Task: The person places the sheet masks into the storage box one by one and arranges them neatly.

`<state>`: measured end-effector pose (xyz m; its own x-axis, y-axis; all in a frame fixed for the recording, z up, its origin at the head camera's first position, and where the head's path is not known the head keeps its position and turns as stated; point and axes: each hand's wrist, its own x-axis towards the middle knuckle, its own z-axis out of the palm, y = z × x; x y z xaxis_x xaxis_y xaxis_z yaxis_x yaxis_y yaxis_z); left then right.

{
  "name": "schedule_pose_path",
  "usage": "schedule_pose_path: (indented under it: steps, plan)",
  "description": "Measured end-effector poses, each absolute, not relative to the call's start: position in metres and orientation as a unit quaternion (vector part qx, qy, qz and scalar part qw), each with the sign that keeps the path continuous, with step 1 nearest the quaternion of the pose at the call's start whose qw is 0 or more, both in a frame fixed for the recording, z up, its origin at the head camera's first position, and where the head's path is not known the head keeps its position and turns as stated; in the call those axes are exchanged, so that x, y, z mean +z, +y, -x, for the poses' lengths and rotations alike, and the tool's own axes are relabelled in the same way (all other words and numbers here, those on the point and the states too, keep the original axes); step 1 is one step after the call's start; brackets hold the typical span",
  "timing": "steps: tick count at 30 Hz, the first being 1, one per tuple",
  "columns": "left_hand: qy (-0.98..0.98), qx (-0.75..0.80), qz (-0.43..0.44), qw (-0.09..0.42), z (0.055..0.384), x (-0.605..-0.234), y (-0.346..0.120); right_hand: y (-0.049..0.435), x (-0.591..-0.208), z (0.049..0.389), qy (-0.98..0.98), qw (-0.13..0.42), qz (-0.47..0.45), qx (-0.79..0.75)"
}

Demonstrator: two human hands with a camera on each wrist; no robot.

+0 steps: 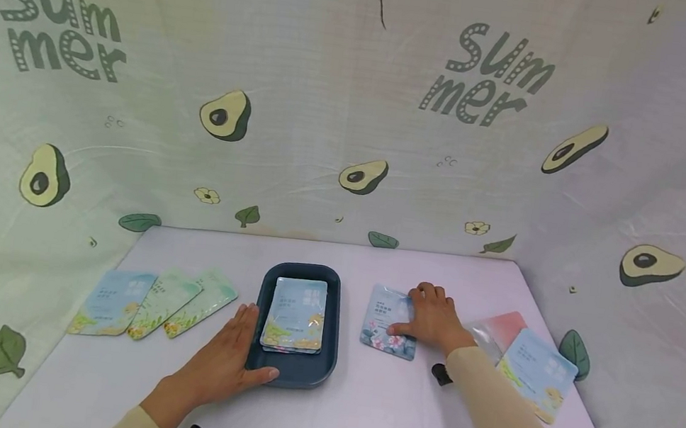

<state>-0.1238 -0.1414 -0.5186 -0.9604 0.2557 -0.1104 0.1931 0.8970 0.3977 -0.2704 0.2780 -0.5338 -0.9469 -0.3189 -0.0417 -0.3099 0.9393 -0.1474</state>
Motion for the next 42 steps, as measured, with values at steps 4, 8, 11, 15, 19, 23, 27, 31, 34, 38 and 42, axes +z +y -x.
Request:
schedule_pose_path:
  steps: [4, 8, 11, 15, 19, 23, 27, 31, 34, 38, 42]
  plan:
    - [0.969, 0.201, -0.115, 0.083, 0.124, -0.517, -0.141, 0.276, -0.535, 0.268, 0.984, 0.02, 0.153, -0.084]
    - [0.969, 0.204, -0.113, 0.084, 0.124, -0.515, -0.14, 0.271, -0.533, 0.263, 0.985, -0.003, 0.147, -0.091]
    - [0.97, 0.2, -0.111, 0.087, 0.125, -0.515, -0.14, 0.267, -0.533, 0.258, 0.984, -0.037, 0.152, -0.087]
    - [0.969, 0.205, -0.111, 0.086, 0.124, -0.517, -0.141, 0.262, -0.535, 0.251, 0.977, -0.095, 0.17, -0.085]
    - [0.967, 0.214, -0.111, 0.083, 0.123, -0.52, -0.143, 0.257, -0.538, 0.243, 0.966, -0.142, 0.192, -0.102]
    - [0.966, 0.219, -0.111, 0.083, 0.121, -0.522, -0.144, 0.253, -0.542, 0.237, 0.956, -0.171, 0.205, -0.119]
    - [0.967, 0.215, -0.114, 0.079, 0.123, -0.523, -0.144, 0.251, -0.544, 0.233, 0.949, -0.194, 0.209, -0.138]
    - [0.968, 0.212, -0.116, 0.075, 0.124, -0.522, -0.144, 0.249, -0.543, 0.23, 0.945, -0.208, 0.211, -0.14]
    - [0.967, 0.211, -0.117, 0.075, 0.125, -0.522, -0.144, 0.249, -0.542, 0.227, 0.946, -0.208, 0.208, -0.135]
    - [0.967, 0.21, -0.119, 0.078, 0.125, -0.522, -0.143, 0.25, -0.54, 0.224, 0.948, -0.193, 0.205, -0.148]
    - [0.967, 0.213, -0.119, 0.077, 0.124, -0.522, -0.142, 0.25, -0.538, 0.222, 0.946, -0.182, 0.206, -0.169]
